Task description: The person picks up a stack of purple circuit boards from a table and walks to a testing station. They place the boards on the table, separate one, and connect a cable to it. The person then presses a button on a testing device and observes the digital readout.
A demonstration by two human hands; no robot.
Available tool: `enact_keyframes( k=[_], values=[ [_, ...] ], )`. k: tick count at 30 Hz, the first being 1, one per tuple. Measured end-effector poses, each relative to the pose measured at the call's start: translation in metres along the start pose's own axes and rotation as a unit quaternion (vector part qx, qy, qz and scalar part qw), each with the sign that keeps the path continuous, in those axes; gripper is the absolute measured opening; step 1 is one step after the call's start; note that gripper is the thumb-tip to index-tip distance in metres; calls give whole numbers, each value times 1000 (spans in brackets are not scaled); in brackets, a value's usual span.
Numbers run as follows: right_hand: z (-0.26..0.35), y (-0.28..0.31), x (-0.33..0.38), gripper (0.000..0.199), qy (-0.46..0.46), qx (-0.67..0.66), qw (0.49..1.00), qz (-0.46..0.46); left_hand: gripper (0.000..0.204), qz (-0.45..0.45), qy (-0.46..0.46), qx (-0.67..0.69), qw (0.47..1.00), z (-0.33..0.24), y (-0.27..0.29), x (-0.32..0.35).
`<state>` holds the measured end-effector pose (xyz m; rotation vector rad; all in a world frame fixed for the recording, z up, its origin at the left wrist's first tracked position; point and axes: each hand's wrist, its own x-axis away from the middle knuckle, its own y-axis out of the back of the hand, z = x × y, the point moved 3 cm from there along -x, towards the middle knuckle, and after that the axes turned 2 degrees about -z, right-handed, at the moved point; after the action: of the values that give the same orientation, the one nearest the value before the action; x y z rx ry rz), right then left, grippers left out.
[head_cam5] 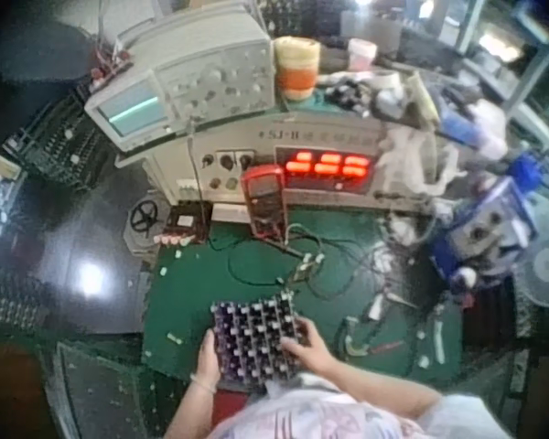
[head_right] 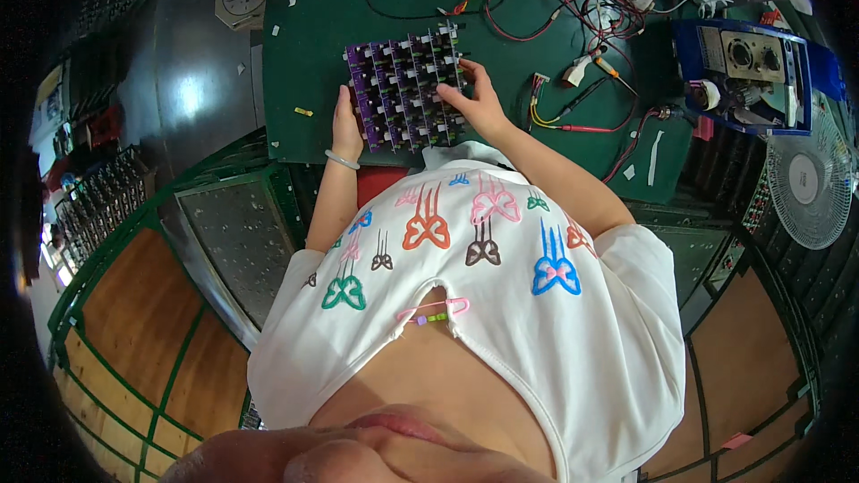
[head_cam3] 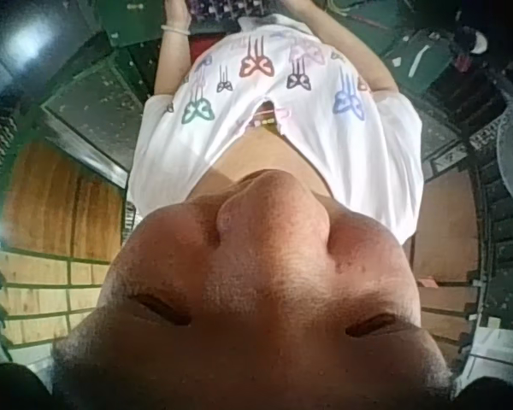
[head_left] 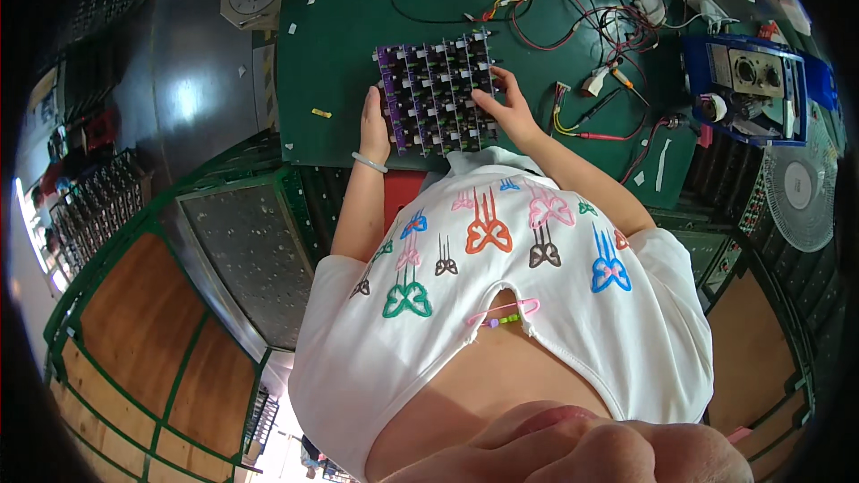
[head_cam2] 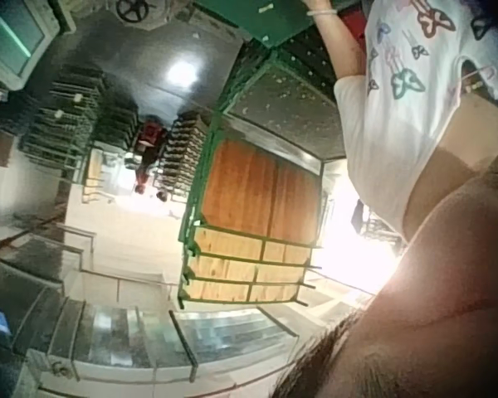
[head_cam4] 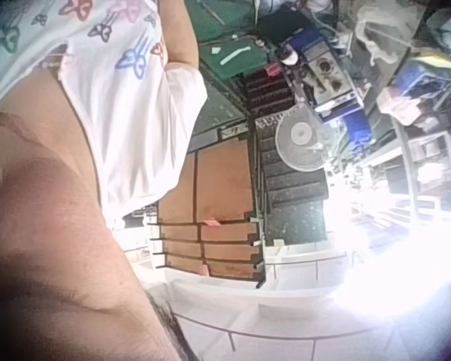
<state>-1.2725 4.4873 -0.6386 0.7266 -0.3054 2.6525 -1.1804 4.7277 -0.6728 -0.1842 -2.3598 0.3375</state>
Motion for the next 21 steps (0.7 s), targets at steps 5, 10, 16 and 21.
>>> enact_keyframes(
  k=[5,10,16,21],
  values=[
    [17,2,-1,72,-16,69,997,31,50,63,-57,-107,991,-21,-23,24],
    [25,-1,-1,90,76,284,956,-5,61,108,-130,-188,968,-30,-42,27],
    [41,-10,10,94,54,345,937,-4,66,114,-113,-184,970,-32,-45,30],
    [35,-10,8,92,99,344,934,-1,64,123,-104,-197,967,-33,-43,30]
  ],
)
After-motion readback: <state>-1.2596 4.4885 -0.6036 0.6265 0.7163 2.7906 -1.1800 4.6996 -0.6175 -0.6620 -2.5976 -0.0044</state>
